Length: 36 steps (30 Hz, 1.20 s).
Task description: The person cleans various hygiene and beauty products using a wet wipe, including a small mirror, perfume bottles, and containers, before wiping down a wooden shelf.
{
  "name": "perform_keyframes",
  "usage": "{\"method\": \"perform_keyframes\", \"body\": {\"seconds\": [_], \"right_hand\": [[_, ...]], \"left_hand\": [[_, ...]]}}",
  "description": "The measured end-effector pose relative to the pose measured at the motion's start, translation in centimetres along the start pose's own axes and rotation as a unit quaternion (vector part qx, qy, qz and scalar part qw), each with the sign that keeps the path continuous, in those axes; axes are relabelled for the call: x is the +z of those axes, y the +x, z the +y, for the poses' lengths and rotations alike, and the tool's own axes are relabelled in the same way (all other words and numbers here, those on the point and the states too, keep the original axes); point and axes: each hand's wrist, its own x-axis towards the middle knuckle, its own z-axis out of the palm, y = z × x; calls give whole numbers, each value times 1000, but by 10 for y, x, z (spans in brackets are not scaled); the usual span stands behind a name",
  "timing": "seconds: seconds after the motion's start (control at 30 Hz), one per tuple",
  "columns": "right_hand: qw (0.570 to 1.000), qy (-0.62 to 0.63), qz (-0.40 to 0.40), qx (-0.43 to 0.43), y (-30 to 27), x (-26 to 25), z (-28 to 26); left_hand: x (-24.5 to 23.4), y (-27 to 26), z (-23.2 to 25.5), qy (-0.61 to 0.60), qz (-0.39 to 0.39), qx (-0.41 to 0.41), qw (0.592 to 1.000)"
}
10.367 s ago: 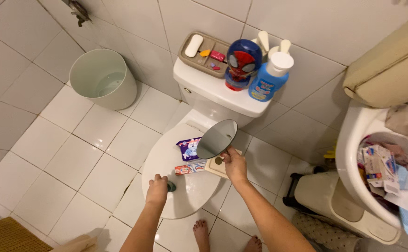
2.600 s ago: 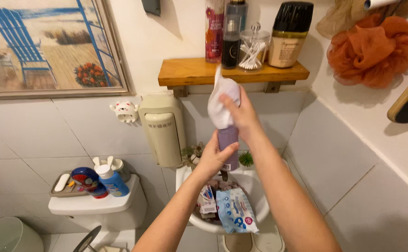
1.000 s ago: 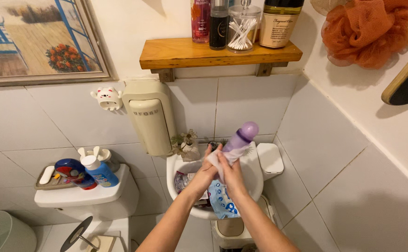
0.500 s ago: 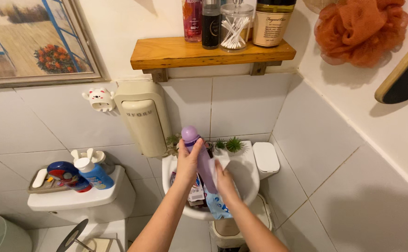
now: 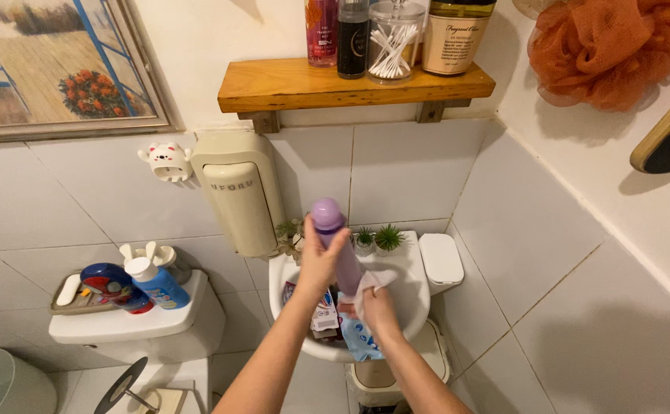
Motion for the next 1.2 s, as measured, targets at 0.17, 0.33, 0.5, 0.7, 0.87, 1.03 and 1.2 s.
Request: {"method": "perform_keyframes", "body": {"seconds": [0.17, 0.33, 0.5, 0.7, 0.87, 1.03, 1.2], "right_hand": [[907, -150, 114, -377, -8, -32, -30], [903, 47, -65, -422, -23, -16, -55], [884, 130, -123, -432, -5, -38, -92], [846, -268, -54, -458, 30, -64, -115], [969, 96, -37, -223, 59, -56, -100], [948, 16, -36, -315, 57, -74, -59], [927, -159, 104, -323, 44, -106, -41]], "left_hand": [[-9, 3, -6, -77, -32, -54, 995], [15, -16, -19, -136, -118, -71, 981], [19, -27, -12, -156, -169, -109, 967], [21, -19, -18, -117, -211, -111, 964], [36, -16, -39, -92, -149, -124, 977], [43, -1, -102, -62, -107, -88, 988], [65, 0, -158, 203, -178, 78, 960]]}}
